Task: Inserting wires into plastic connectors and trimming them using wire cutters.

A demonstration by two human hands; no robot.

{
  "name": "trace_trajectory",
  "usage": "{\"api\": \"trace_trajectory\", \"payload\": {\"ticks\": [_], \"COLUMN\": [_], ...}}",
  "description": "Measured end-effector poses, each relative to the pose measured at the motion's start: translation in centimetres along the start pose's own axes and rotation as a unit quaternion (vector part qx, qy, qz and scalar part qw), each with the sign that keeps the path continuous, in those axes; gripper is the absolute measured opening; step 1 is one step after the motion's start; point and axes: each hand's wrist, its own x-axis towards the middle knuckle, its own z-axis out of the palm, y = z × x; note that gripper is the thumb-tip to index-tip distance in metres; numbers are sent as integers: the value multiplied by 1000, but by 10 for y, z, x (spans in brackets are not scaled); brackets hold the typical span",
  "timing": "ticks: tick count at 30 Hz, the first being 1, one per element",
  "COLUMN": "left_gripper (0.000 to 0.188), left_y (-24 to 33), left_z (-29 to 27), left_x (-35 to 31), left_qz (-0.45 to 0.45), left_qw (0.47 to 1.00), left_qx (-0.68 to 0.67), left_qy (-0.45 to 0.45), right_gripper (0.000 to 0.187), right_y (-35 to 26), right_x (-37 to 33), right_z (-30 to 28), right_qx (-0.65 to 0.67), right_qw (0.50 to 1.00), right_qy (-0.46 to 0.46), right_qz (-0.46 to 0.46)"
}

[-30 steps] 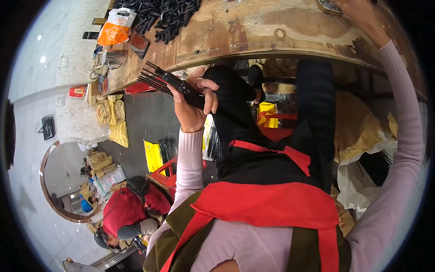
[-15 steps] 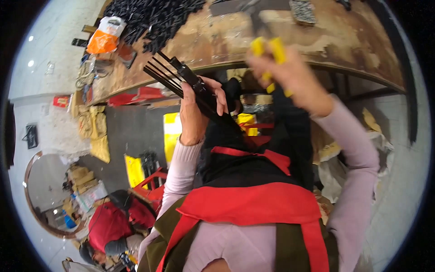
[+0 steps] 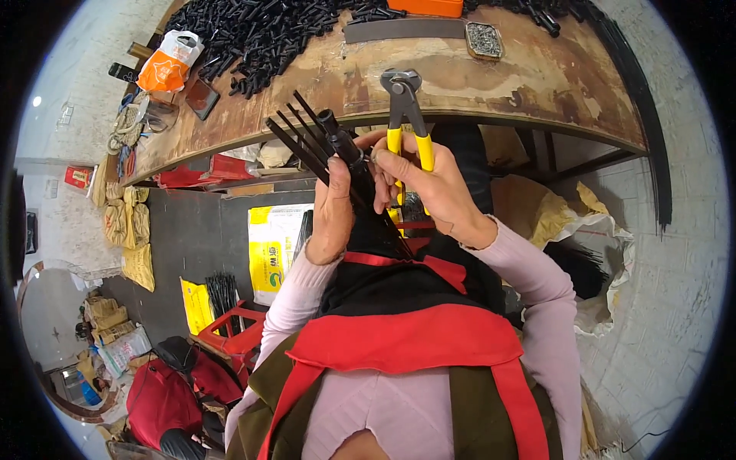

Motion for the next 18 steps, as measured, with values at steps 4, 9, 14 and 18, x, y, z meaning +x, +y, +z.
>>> {"api": "trace_trajectory", "payload": {"ticks": [4, 9, 14, 18], "left_gripper": [63, 65, 70, 71], "left_y": [-2, -2, -5, -2], "left_z": [0, -5, -8, -3], "left_x": [-2, -3, -1, -1], "left_qz": [-2, -26, -19, -37], "left_qw": [1000, 999, 1000, 999], "left_qx": [-24, -24, -22, -28], "left_qy": [-3, 7, -12, -5], "right_gripper": [31, 20, 12, 9], "right_y": [-5, -2, -20, -30], "right_x": [-2, 5, 0, -5], "right_z": [0, -16, -12, -4], "right_qx": [-11, -78, -127, -132], "right_qw": [1000, 994, 990, 990], "right_qy": [-2, 56, 40, 3], "right_qz": [6, -52, -39, -57]}}
